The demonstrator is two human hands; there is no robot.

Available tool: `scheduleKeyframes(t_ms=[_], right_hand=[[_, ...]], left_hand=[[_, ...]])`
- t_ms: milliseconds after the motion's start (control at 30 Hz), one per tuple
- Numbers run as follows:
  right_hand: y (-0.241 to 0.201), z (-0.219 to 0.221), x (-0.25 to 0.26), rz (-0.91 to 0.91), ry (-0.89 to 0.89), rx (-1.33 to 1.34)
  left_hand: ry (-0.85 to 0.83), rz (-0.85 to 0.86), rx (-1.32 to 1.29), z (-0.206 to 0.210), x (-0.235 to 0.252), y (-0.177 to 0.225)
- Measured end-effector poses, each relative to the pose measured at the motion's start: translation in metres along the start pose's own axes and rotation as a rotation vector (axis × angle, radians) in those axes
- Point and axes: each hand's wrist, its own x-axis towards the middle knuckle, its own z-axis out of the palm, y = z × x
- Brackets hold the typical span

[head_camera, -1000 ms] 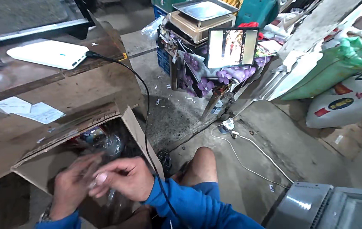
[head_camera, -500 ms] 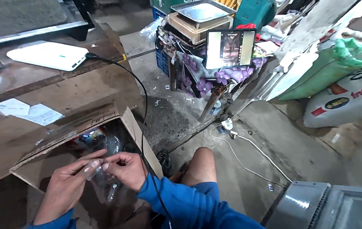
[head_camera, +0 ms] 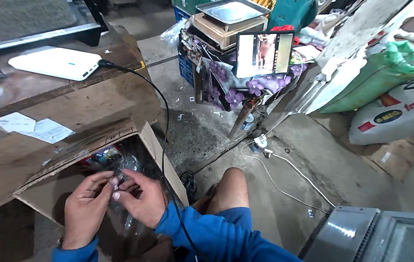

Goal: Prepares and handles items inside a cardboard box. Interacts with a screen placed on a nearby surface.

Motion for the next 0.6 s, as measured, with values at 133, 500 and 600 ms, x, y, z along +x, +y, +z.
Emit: scheduleKeyframes(t_ms=[133, 500, 600], right_hand=[[0.003, 0.007, -0.003, -0.032, -0.006, -0.010], [0.016, -0.009, 0.012, -0.099, 0.123, -0.024], [0.019, -0.006, 0.010, -0.147, 0.129, -0.176]], left_hand=[[-0.020, 0.004, 0.064, 0.001, -0.001, 0.004], [-0.159, -0.060, -0.313, 0.001, -0.008, -0.001], [-0.153, -0.118, -0.431, 0.001, -0.008, -0.002]])
